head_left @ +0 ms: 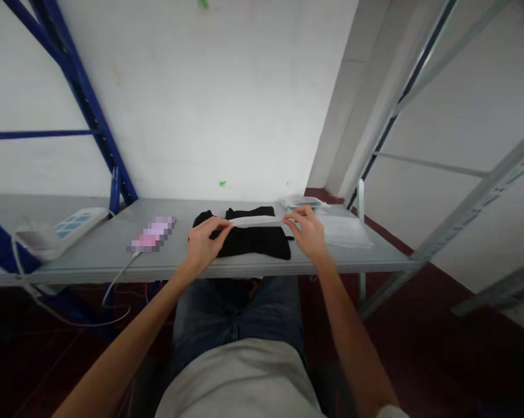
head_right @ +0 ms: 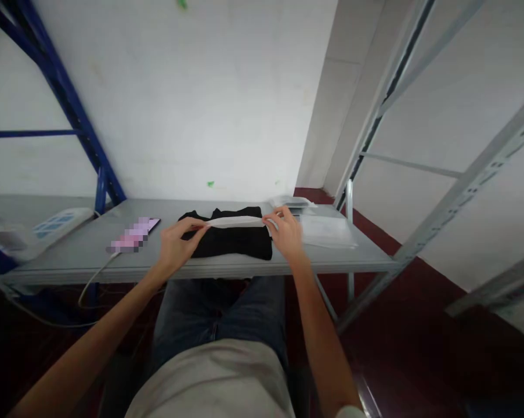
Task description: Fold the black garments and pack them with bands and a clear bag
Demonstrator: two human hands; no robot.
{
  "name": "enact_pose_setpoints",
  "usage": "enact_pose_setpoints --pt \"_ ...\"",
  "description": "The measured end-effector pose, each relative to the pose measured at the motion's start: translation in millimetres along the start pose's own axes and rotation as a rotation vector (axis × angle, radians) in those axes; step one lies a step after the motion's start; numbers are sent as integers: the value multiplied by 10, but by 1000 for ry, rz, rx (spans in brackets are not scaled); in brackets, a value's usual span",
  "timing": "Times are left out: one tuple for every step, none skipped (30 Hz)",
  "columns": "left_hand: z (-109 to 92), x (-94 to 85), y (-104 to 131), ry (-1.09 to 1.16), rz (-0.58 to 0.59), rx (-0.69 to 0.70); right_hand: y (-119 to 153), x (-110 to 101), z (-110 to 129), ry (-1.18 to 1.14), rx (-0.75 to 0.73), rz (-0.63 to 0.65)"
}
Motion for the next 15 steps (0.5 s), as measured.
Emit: enact_pose_setpoints --pt "2 7 -3 0 6 1 6 -10 -42 7 14 -9" --pt "10 19 -5 3 16 -3 12 -26 -78 15 24 -20" --pt "26 32 -4 7 25 -16 16 -44 -103 25 31 -27" --pt "47 44 -1 15 28 -33 18 -63 -113 34 37 -28" --pt "69 56 6 23 26 -52 15 -81 -111 43 46 -23" --pt "90 71 14 28 24 -69 10 -99 -96 49 63 -13" --pt "108 84 24 35 15 -84 2 -110 -69 49 87 6" --pt "121 96 35 42 1 -98 -8 -109 -31 43 118 40" --pt "128 109 46 48 -13 -108 -17 -91 19 28 151 92" --pt "125 125 56 54 -23 -114 -23 -54 80 3 179 161" --pt "114 142 64 60 -30 -116 -23 0 154 -33 196 245" --pt "95 157 73 69 -39 -114 -16 66 239 -80 196 335" --pt "68 171 81 77 -45 -106 -2 136 332 -136 182 420" --pt "33 183 88 81 -51 -91 14 200 423 -193 157 490" --pt "-6 195 94 82 -49 -71 28 249 502 -237 128 532"
Point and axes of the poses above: each hand's wrist, its own y-axis away from the middle knuckle, its own x-axis out of the palm, z = x × y, the point moved 7 cm from there along -y, towards the middle knuckle, and after that the axes turned 11 degrees about z, right-handed, at the moved point
